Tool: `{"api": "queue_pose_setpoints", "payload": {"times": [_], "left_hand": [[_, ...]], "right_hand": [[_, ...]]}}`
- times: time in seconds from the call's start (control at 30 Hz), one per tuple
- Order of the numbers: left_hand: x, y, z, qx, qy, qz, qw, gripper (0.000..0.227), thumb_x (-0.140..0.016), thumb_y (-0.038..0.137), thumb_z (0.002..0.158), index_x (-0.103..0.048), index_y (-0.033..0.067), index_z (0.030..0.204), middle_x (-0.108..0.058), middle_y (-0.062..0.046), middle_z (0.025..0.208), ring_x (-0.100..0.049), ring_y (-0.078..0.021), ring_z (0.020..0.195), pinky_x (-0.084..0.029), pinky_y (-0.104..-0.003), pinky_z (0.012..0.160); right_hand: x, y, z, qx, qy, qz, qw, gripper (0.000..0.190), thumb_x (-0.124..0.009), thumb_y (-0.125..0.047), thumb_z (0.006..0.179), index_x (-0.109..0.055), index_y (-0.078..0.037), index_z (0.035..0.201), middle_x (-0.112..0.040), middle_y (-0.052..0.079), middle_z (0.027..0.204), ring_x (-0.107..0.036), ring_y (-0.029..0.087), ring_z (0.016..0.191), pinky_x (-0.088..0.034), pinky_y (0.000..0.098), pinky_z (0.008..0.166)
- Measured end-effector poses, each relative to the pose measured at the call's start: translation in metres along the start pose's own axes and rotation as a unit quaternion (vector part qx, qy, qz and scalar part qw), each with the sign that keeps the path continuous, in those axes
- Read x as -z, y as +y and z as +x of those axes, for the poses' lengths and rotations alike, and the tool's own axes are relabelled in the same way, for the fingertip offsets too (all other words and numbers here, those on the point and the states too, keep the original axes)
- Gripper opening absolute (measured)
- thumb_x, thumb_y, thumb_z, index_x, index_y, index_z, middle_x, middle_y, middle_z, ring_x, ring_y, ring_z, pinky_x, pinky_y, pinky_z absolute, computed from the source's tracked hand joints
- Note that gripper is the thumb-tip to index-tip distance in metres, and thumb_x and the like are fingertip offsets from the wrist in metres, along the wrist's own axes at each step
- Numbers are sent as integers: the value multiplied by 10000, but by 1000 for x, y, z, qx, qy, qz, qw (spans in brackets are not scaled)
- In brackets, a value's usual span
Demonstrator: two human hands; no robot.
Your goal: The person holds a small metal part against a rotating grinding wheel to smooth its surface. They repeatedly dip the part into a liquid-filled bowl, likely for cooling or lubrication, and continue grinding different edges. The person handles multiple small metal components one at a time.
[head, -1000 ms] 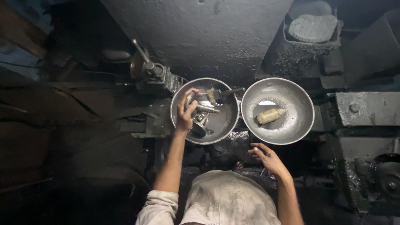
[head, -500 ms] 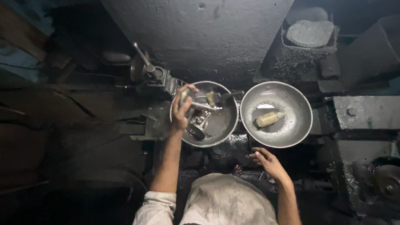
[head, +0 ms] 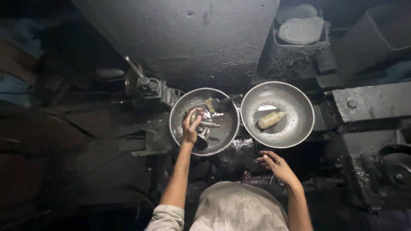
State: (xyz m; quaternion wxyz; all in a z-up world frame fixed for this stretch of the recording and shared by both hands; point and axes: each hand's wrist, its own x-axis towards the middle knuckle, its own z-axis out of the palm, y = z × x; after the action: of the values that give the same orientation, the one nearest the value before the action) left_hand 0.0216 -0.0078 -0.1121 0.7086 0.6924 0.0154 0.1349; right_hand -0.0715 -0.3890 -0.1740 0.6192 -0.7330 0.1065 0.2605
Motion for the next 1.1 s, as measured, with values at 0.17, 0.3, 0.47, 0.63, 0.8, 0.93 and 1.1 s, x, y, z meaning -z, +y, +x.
{"api": "queue_pose_setpoints", "payload": {"times": [0.17,0.3,0.47,0.63,0.8,0.93,1.1], "left_hand": [[1,38,3,10,-20,-83,996,389,-583,159,956,-624,30,1321,-680,-93,1169,-630,-189,1131,-501,-339,998],[10,112,10,-192,-56,-75,977,426,-512,162,972,-586,13,1364,-667,-125,1244,-622,-226,1251,-476,-395,1158],[18,141,9,-209,-87,-97,969,453,-525,142,970,-546,-11,1396,-623,-158,1317,-580,-256,1297,-428,-412,1197],[9,75,5,-85,-71,4,994,383,-552,142,970,-621,2,1320,-711,-122,1198,-668,-216,1160,-496,-340,1046],[-4,22,7,31,-8,43,999,355,-622,168,933,-666,19,1252,-738,-85,1120,-685,-172,1059,-514,-293,935],[-1,35,6,-1,-26,-41,999,385,-614,217,989,-644,23,1321,-715,-108,1189,-654,-197,1153,-491,-312,1025],[-28,94,-23,-7,-90,-427,900,524,-714,315,974,-520,91,1407,-579,-176,1331,-555,-321,1292,-505,-499,1127]], "right_hand": [[-1,12,-12,-1,4,6,1000,415,-566,-278,1011,-633,-64,1359,-788,125,1129,-688,171,963,-541,305,849],[-4,16,-23,-43,22,-16,999,420,-559,-294,1003,-636,-93,1363,-786,111,1141,-699,163,975,-537,308,837],[-12,31,-38,-55,23,13,998,412,-560,-296,1000,-625,-93,1353,-792,105,1146,-726,143,1011,-562,283,880],[-9,66,-57,-55,49,-6,997,409,-572,-292,998,-653,-95,1347,-798,89,1103,-695,139,928,-550,295,818],[-4,95,-61,-75,56,43,995,408,-577,-282,993,-654,-98,1349,-789,79,1107,-662,143,895,-553,309,820],[-3,103,-69,-101,69,52,991,411,-572,-295,991,-640,-113,1353,-790,89,1124,-682,152,929,-563,334,806],[13,92,-84,-38,70,29,996,409,-557,-316,996,-650,-128,1347,-795,81,1140,-720,160,999,-560,314,872]]}}
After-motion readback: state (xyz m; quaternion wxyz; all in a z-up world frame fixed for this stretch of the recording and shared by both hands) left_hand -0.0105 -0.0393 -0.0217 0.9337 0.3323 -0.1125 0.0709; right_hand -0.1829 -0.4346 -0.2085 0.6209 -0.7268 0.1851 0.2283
